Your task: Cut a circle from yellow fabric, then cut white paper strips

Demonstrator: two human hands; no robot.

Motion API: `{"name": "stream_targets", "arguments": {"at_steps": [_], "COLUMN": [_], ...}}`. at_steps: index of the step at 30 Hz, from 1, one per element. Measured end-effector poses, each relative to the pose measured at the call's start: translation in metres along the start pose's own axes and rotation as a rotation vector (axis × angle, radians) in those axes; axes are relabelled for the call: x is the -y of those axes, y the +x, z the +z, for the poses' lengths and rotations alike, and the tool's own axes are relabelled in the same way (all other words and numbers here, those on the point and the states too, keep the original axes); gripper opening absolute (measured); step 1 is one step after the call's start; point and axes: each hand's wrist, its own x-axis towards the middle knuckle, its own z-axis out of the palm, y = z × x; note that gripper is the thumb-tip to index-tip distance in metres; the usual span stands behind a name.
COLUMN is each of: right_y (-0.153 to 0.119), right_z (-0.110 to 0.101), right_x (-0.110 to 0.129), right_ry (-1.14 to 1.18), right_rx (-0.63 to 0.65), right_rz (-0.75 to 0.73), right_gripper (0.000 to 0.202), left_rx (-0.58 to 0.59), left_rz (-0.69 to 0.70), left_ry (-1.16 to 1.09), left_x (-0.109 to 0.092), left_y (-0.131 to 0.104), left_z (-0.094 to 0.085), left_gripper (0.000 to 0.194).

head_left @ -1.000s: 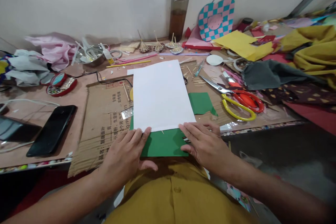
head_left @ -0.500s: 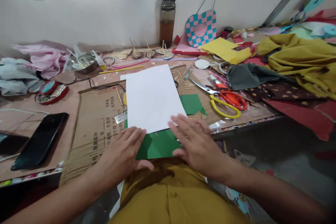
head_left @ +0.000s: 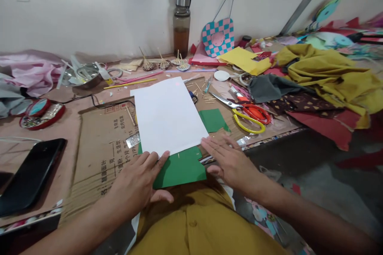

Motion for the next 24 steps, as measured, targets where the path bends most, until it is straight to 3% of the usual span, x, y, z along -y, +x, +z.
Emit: {"name": "stream_targets", "arguments": {"at_steps": [4, 10, 13, 18, 24], "right_y": [0.002, 0.04, 0.042, 0.025, -0.004], "right_z": [-0.011, 0.008, 0.018, 0.004, -0.026], "right_x": [0.004, 0.054, 0.058, 0.029, -0.046], "right_ry": [-0.086, 0.088, 0.124, 0.15, 0.012], "right_rx": [-0.079, 0.013, 0.005, -0.031, -0.255], "right_rz": [0.077, -0.208, -0.202, -0.047, 0.356], "right_gripper": [0.07, 0.082, 0.077, 0.058, 0.039], "left_rx": [0.043, -0.022, -0.042, -0.018, -0.045], "left_rz": [0.023, 0.057, 0.072, 0.059, 0.047], "left_ry": [-0.034, -0.047, -0.04, -0.039, -0.034], "left_x": [0.003, 0.005, 0.005, 0.008, 0.02], "left_y": [0.002, 0.001, 0.0, -0.002, 0.0], "left_z": [-0.001, 0.004, 0.006, 0.007, 0.01], "left_gripper": [0.107, 0.103, 0.104, 0.11, 0.094]}}
